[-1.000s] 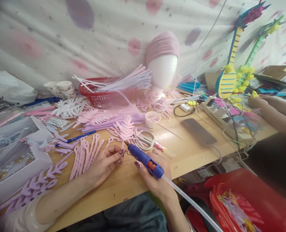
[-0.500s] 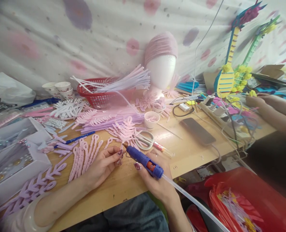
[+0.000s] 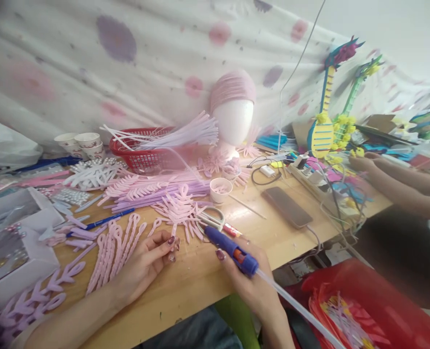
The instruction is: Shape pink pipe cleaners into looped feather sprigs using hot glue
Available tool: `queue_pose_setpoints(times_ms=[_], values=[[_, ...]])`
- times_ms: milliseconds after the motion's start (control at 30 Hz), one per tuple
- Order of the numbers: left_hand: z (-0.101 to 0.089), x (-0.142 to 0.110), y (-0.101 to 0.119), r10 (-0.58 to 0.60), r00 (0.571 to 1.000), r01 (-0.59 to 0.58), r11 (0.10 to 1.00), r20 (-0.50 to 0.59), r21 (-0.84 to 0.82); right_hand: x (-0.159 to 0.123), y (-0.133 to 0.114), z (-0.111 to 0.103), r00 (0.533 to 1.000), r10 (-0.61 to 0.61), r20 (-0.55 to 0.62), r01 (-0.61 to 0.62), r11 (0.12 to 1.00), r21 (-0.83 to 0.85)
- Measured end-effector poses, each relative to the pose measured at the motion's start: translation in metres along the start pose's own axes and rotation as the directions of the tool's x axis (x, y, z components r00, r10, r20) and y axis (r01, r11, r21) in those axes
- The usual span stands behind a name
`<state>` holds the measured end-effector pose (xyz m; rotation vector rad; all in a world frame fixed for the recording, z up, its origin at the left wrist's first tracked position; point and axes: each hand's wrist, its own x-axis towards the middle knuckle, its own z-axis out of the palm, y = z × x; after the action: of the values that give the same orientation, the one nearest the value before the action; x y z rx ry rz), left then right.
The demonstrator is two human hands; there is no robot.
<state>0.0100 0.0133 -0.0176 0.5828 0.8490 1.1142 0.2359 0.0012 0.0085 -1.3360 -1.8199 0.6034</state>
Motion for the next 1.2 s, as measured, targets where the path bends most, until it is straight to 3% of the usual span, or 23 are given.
queue_pose_setpoints(times_ms=[200, 300, 433, 533, 633, 700, 733, 800, 867, 1000, 1100, 1200], values=[[-0.001, 0.0, -0.003, -0.006, 1.0, 0.006, 1.0, -0.031, -0.01, 0.019, 0.034, -0.045, 0.94, 0.219, -0.262, -0.272, 0.944, -0.185], [-0.001, 0.0, -0.003, 0.0, 0.999, 0.0, 1.0, -0.05, 0.0, 0.041, 0.046, -0.054, 0.94, 0.246, -0.236, -0.311, 0.903, -0.295], [0.001, 0.0, -0.003, 0.008, 0.999, -0.007, 1.0, -0.053, 0.011, 0.058, 0.054, -0.051, 0.968, 0.215, -0.131, -0.251, 0.877, -0.41], [0.001, 0.0, -0.002, 0.007, 0.998, -0.006, 1.0, -0.063, 0.022, 0.048, 0.057, -0.049, 0.963, 0.215, -0.166, -0.269, 0.827, -0.494], [0.002, 0.001, -0.001, 0.0, 0.996, 0.001, 1.0, -0.089, 0.016, 0.016, 0.056, -0.051, 0.908, 0.23, -0.349, -0.393, 0.754, -0.527], [0.003, 0.002, -0.001, 0.002, 0.995, -0.001, 1.0, -0.096, 0.009, -0.007, 0.046, -0.051, 0.876, 0.263, -0.405, -0.464, 0.691, -0.554], [0.003, 0.002, -0.001, 0.003, 0.996, -0.002, 1.0, -0.094, 0.007, -0.016, 0.039, -0.051, 0.891, 0.296, -0.344, -0.449, 0.692, -0.566], [0.003, 0.002, -0.001, 0.005, 0.996, -0.005, 1.0, -0.087, 0.003, -0.022, 0.019, -0.047, 0.949, 0.311, -0.045, -0.288, 0.8, -0.526], [0.001, 0.002, -0.001, 0.004, 0.997, -0.004, 1.0, -0.082, -0.002, -0.009, -0.004, -0.042, 0.97, 0.187, 0.156, -0.101, 0.891, -0.443], [-0.003, 0.003, -0.004, 0.007, 0.999, -0.008, 1.0, -0.051, -0.005, 0.063, -0.034, -0.032, 0.99, 0.011, 0.14, 0.067, 0.841, -0.538], [-0.004, 0.003, -0.005, 0.024, 0.999, -0.025, 1.0, -0.034, -0.011, 0.121, -0.036, -0.024, 0.965, 0.094, 0.245, 0.126, 0.655, -0.745], [-0.003, 0.004, -0.004, 0.017, 1.0, -0.017, 1.0, -0.025, -0.009, 0.156, -0.03, -0.016, 0.943, 0.157, 0.294, 0.146, 0.597, -0.789]])
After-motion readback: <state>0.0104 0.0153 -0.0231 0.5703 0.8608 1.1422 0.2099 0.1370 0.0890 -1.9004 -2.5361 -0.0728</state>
